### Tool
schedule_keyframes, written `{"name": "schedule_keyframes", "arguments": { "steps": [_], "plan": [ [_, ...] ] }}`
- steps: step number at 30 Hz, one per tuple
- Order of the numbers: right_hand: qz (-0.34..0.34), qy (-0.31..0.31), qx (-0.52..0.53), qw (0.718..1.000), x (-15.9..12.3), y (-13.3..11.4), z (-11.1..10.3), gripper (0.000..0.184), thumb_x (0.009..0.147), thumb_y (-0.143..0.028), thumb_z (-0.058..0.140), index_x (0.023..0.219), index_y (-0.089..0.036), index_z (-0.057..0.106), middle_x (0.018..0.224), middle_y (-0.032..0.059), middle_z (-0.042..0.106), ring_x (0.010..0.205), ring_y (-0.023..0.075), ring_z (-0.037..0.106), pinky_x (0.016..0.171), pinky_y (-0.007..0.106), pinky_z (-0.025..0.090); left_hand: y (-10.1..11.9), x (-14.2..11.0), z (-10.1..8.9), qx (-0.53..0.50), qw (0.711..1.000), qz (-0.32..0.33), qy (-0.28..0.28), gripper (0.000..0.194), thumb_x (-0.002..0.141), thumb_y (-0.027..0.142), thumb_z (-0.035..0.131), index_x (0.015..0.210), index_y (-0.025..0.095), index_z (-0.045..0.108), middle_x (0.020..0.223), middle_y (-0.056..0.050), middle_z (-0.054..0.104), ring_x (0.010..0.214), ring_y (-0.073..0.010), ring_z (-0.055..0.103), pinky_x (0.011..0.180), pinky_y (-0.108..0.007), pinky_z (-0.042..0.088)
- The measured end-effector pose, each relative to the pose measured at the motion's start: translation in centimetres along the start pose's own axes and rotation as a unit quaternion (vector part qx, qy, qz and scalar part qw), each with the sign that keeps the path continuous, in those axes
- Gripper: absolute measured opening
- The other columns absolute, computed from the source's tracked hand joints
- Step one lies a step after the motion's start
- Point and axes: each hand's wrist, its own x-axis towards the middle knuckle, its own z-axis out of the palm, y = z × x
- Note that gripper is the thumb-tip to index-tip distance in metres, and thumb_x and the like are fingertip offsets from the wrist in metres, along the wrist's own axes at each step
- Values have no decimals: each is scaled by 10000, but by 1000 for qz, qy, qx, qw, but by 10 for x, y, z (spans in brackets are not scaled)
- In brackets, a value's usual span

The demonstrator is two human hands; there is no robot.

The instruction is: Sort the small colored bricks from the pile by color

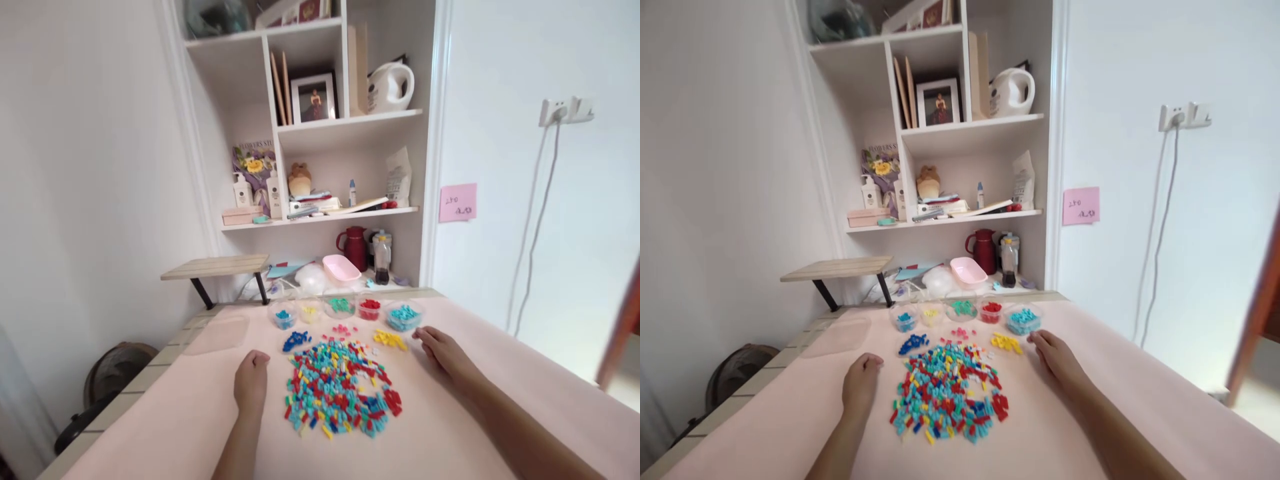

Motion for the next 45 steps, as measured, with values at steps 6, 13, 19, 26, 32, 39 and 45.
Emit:
{"name": "schedule_keyframes", "arguments": {
  "steps": [6, 13, 19, 26, 32, 39, 45],
  "plan": [
    [39, -105, 111, 987, -31, -44, -12, 288, 716, -412, 650, 879, -186, 577, 585, -69, 428, 446, 61, 319, 419, 214, 241, 0, 6, 4, 29, 999, -21, -6, 202, 741, 271, 433, 725, 240, 632, 825, -29, 696, 786, -220, 598, 636, -293, 366],
    [92, -113, 149, 978, -80, -27, 6, 243, 728, -406, 624, 859, -204, 591, 607, -43, 477, 513, 99, 436, 490, 227, 333, 2, 4, 4, 32, 999, -21, -1, 213, 729, 268, 433, 741, 234, 642, 794, -25, 692, 755, -207, 599, 619, -288, 368],
    [-37, -64, -93, 993, -97, -8, 16, 232, 764, -368, 558, 900, -228, 683, 787, 25, 573, 677, 169, 518, 641, 289, 429, -2, 6, 8, 39, 999, -35, -8, 238, 733, 286, 423, 783, 240, 651, 798, -4, 690, 665, -175, 596, 579, -277, 372],
    [-105, -144, -215, 960, -101, -14, 22, 314, 780, -320, 541, 1043, -250, 699, 946, 52, 560, 741, 181, 564, 710, 313, 461, -7, 9, 10, 45, 998, -36, -18, 231, 733, 281, 421, 757, 258, 649, 783, 19, 690, 657, -157, 600, 567, -265, 376],
    [-131, -143, -264, 945, -105, -14, 29, 255, 796, -299, 522, 979, -277, 699, 1000, 43, 586, 782, 187, 597, 720, 313, 455, -9, 10, 12, 48, 998, -38, -27, 246, 747, 297, 407, 780, 263, 649, 793, 23, 691, 619, -150, 591, 550, -265, 372],
    [-118, -143, -231, 955, -106, -17, 26, 128, 763, -238, 513, 836, -233, 618, 904, 33, 588, 704, 166, 558, 648, 294, 445, -9, 10, 12, 54, 997, -31, -47, 248, 740, 301, 414, 796, 260, 652, 810, 27, 693, 615, -141, 592, 558, -258, 380],
    [-122, -130, -242, 954, -108, -22, 25, 41, 733, -207, 519, 692, -212, 513, 798, 17, 560, 681, 162, 519, 651, 292, 430, -11, 11, 13, 52, 997, -27, -52, 247, 736, 299, 418, 803, 268, 654, 789, 36, 687, 606, -137, 596, 537, -256, 376]
  ]
}}
